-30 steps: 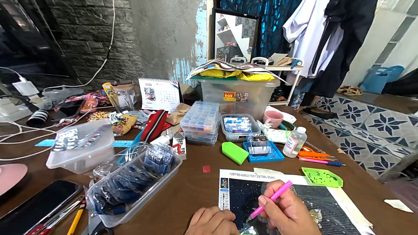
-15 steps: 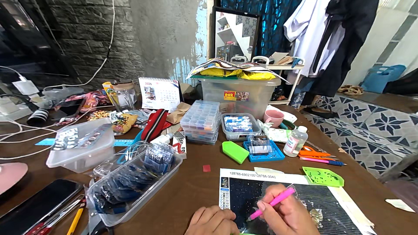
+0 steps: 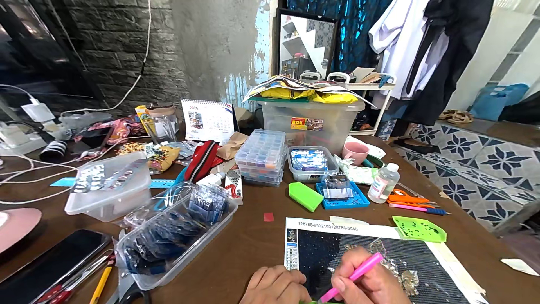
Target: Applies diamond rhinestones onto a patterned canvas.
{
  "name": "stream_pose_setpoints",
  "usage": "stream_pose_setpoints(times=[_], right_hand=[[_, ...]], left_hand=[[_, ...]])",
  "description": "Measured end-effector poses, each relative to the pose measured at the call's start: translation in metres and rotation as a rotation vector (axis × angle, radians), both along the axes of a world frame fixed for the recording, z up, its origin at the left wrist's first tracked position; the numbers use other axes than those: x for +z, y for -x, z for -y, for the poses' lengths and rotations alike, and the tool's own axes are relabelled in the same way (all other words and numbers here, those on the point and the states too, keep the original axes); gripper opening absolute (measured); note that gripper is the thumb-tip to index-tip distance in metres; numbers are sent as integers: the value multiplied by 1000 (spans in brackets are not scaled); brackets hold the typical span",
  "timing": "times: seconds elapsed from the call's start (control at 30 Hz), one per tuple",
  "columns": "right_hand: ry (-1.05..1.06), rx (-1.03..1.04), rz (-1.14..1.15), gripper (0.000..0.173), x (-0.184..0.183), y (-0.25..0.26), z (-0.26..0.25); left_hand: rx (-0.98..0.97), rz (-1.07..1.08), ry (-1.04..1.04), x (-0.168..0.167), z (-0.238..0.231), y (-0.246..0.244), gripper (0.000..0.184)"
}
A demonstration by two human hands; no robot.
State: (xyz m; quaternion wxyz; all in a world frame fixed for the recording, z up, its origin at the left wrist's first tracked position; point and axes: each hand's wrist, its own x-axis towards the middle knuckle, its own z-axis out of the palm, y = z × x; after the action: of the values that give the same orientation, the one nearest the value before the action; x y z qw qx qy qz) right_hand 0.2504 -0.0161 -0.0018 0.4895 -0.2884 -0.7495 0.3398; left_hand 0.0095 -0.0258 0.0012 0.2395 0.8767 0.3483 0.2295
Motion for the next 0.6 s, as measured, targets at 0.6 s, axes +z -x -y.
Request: stream_pose_setpoints(times=[0.6], right_hand=[[-30, 24, 40, 11, 0, 1, 0]], left_hand=[[2, 10, -2, 0, 0, 0, 45]])
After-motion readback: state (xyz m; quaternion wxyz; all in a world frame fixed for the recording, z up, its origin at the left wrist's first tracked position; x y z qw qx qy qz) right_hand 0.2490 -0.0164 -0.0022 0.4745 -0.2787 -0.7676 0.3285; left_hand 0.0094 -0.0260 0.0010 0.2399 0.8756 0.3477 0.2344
